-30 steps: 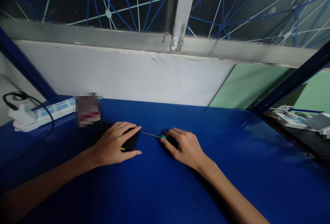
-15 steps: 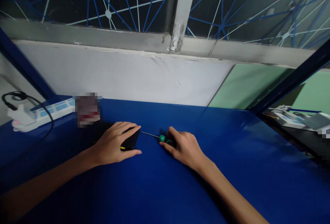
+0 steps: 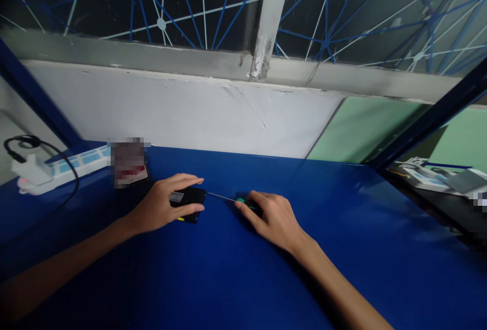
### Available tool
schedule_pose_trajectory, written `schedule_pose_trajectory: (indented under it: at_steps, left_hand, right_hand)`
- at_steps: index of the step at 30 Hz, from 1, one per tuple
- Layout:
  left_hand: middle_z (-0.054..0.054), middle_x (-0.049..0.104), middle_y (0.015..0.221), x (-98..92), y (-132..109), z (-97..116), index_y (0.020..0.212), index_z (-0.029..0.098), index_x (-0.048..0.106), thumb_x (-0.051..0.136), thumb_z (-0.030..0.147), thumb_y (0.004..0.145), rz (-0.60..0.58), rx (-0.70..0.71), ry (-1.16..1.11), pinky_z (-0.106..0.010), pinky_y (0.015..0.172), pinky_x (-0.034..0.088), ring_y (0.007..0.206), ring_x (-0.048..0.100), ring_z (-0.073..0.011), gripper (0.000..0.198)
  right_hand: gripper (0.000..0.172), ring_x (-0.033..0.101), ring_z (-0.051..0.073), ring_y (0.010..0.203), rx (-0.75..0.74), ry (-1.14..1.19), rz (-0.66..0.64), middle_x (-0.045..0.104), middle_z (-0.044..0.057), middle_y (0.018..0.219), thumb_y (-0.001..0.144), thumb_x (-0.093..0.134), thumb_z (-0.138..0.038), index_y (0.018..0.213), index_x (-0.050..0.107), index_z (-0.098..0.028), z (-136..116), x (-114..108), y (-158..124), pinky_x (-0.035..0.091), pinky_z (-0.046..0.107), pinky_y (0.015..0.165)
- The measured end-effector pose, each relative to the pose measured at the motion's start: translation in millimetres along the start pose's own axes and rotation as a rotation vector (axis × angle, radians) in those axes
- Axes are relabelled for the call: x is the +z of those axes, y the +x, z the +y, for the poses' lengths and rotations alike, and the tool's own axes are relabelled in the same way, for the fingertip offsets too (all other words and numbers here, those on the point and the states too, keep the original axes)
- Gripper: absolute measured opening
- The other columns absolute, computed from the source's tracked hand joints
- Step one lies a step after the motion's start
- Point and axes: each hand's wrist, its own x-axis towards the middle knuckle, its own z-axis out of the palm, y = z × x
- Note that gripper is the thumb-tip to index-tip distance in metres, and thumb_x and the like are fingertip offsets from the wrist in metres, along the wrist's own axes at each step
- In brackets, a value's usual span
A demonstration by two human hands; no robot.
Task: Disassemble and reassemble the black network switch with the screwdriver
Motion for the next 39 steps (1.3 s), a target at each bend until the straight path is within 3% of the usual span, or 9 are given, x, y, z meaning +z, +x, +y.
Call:
schedule_pose_trajectory:
  at_steps: [6, 12, 22, 30, 39]
  left_hand:
    - [-0.009, 0.067, 0.116, 0.6, 0.6, -1.2, 0.116, 0.02, 0.067, 0.067, 0.041, 0.086, -0.031, 0.011, 0.003, -0.045, 0.09, 0.051, 0.105, 0.063, -0.0244, 0.037]
    - [-0.01, 0.066, 0.116, 4.6, -3.2, 1.3, 0.116, 0.018, 0.066, 0.072, 0.042, 0.082, -0.036, 0.096, 0.098, -0.047, 0.091, 0.049, 0.105, 0.061, -0.0263, 0.042]
    - [-0.01, 0.064, 0.12, 7.1, -4.3, 0.5, 0.117, 0.019, 0.065, 0.068, 0.05, 0.083, -0.089, 0.123, 0.141, -0.048, 0.093, 0.047, 0.108, 0.06, -0.0267, 0.046]
    - [-0.012, 0.065, 0.121, 6.0, -4.8, 1.5, 0.119, 0.015, 0.064, 0.069, 0.057, 0.08, -0.105, 0.123, 0.155, -0.049, 0.091, 0.049, 0.106, 0.061, -0.0284, 0.058]
    - [-0.012, 0.064, 0.121, 6.6, -3.6, 2.4, 0.12, 0.017, 0.064, 0.068, 0.056, 0.081, -0.093, 0.117, 0.147, -0.05, 0.091, 0.048, 0.106, 0.061, -0.0293, 0.055]
  right_hand:
    - [0.043, 0.05, 0.012, 0.051, 0.005, -0.003, -0.006, 0.06, 0.002, 0.062, 0.096, 0.042, -0.05, 0.073, 0.06, -0.019, -2.0, -1.5, 0.2, 0.029, 0.028, 0.052]
    - [0.043, 0.05, 0.012, 0.052, 0.031, -0.016, -0.039, 0.061, 0.001, 0.063, 0.095, 0.043, -0.051, 0.074, 0.061, -0.019, -0.7, -0.5, 0.2, 0.027, 0.028, 0.052]
    - [0.042, 0.048, 0.012, 0.052, 0.017, -0.006, -0.019, 0.059, 0.001, 0.062, 0.096, 0.042, -0.051, 0.073, 0.057, -0.019, -2.8, 4.5, -0.7, 0.028, 0.028, 0.052]
    - [0.036, 0.053, 0.014, 0.061, -0.016, -0.005, -0.019, 0.061, 0.004, 0.076, 0.096, 0.044, -0.047, 0.081, 0.06, -0.018, 3.6, 1.2, -0.5, 0.035, 0.029, 0.057]
    - [0.022, 0.051, 0.014, 0.055, -0.001, 0.03, -0.014, 0.06, -0.001, 0.068, 0.088, 0.059, -0.04, 0.089, 0.046, -0.022, 4.5, 8.3, -1.7, 0.03, 0.027, 0.052]
